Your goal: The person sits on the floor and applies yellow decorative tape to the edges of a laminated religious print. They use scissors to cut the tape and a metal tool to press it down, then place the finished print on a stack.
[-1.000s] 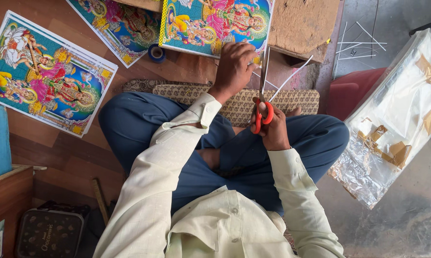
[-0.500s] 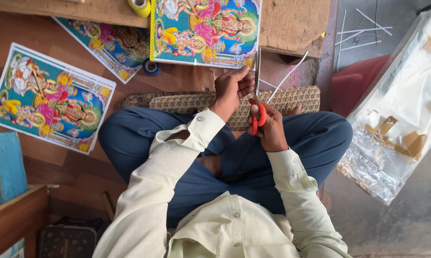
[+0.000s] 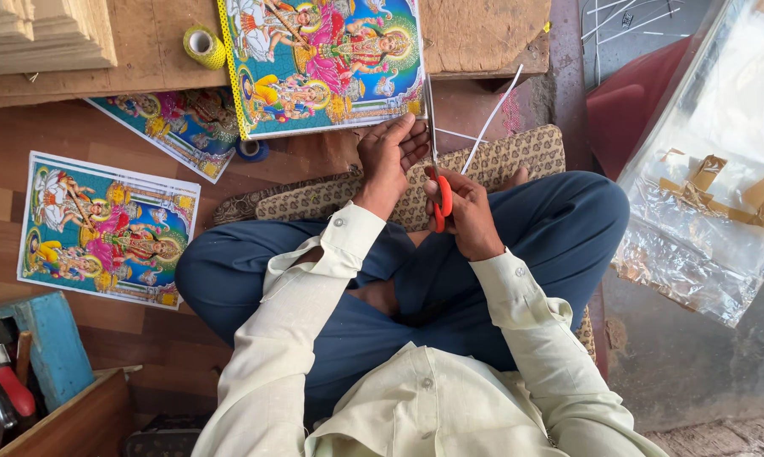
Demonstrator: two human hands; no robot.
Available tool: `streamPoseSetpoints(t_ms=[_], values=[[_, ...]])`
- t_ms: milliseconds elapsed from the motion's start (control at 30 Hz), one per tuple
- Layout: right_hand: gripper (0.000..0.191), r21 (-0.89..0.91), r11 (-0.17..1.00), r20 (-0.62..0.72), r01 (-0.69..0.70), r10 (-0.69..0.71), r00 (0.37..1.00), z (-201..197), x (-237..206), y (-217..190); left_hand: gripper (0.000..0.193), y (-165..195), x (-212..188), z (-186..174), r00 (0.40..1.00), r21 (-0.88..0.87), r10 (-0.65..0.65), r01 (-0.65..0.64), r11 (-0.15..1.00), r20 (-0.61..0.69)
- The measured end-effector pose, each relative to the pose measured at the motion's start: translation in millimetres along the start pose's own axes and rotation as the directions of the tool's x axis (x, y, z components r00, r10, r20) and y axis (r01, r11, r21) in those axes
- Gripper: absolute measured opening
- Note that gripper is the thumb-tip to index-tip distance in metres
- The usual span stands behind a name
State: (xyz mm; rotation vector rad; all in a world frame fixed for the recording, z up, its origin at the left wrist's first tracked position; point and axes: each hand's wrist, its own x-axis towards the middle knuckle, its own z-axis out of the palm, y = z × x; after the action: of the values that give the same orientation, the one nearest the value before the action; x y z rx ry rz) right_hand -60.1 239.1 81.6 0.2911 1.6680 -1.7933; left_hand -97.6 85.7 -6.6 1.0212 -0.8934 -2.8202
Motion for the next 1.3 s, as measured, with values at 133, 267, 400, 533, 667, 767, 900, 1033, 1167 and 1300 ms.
streamPoseSetpoints(t_ms=[133, 267, 400, 533, 667, 767, 900, 1033, 1167, 1300], values=[[0.052, -0.004, 1.0, 0.001, -0.01, 0.01, 1.0, -2.6, -1.3, 3.1, 0.021, -1.6, -4.2, 0.5, 1.0, -0.007, -0.003, 0.003, 1.0, -0.011], [0.054, 0.005, 1.0, -0.002, -0.018, 0.018, 1.0, -0.1, -0.4, 7.7, 0.022, -2.8, -4.3, -3.4, 1.0, -0.014, -0.012, 0.012, 1.0, -0.012], [0.055, -0.011, 1.0, 0.001, 0.004, -0.004, 1.0, 8.3, 3.2, 12.6, 0.022, 0.2, -2.4, -12.8, 1.0, -0.017, -0.02, 0.019, 1.0, -0.014], [0.055, -0.023, 1.0, -0.008, 0.012, -0.012, 1.0, 16.9, 6.4, 16.2, 0.022, 5.7, 0.0, -19.4, 1.0, -0.015, -0.003, 0.003, 1.0, -0.008], [0.052, -0.033, 0.999, -0.027, 0.018, -0.019, 0.999, 22.0, 8.3, 19.4, 0.023, 9.8, -0.3, -22.5, 1.0, 0.002, 0.001, -0.001, 1.0, -0.01], [0.05, -0.025, 0.999, -0.024, 0.036, -0.037, 0.999, 22.9, 9.2, 21.8, 0.022, 11.5, 0.2, -23.9, 1.0, -0.003, 0.006, -0.006, 1.0, -0.002], [0.05, -0.007, 0.999, -0.017, 0.044, -0.044, 0.999, 24.0, 10.4, 24.3, 0.022, 11.9, 1.0, -24.8, 1.0, 0.013, 0.008, -0.008, 1.0, -0.016], [0.049, -0.008, 0.999, -0.022, 0.039, -0.039, 0.999, 26.0, 9.6, 23.8, 0.02, 12.2, 1.6, -23.7, 1.0, 0.009, 0.01, -0.01, 1.0, -0.024], [0.047, -0.049, 0.999, -0.03, 0.022, -0.024, 0.999, 29.6, 9.4, 17.9, 0.018, 14.8, 1.3, -23.3, 0.998, 0.033, 0.025, -0.023, 0.999, -0.055], [0.046, -0.07, 0.997, -0.038, 0.011, -0.013, 0.999, 38.6, 14.0, 8.9, 0.018, 17.8, -1.4, -26.0, 0.997, 0.048, 0.054, -0.051, 0.998, -0.058]])
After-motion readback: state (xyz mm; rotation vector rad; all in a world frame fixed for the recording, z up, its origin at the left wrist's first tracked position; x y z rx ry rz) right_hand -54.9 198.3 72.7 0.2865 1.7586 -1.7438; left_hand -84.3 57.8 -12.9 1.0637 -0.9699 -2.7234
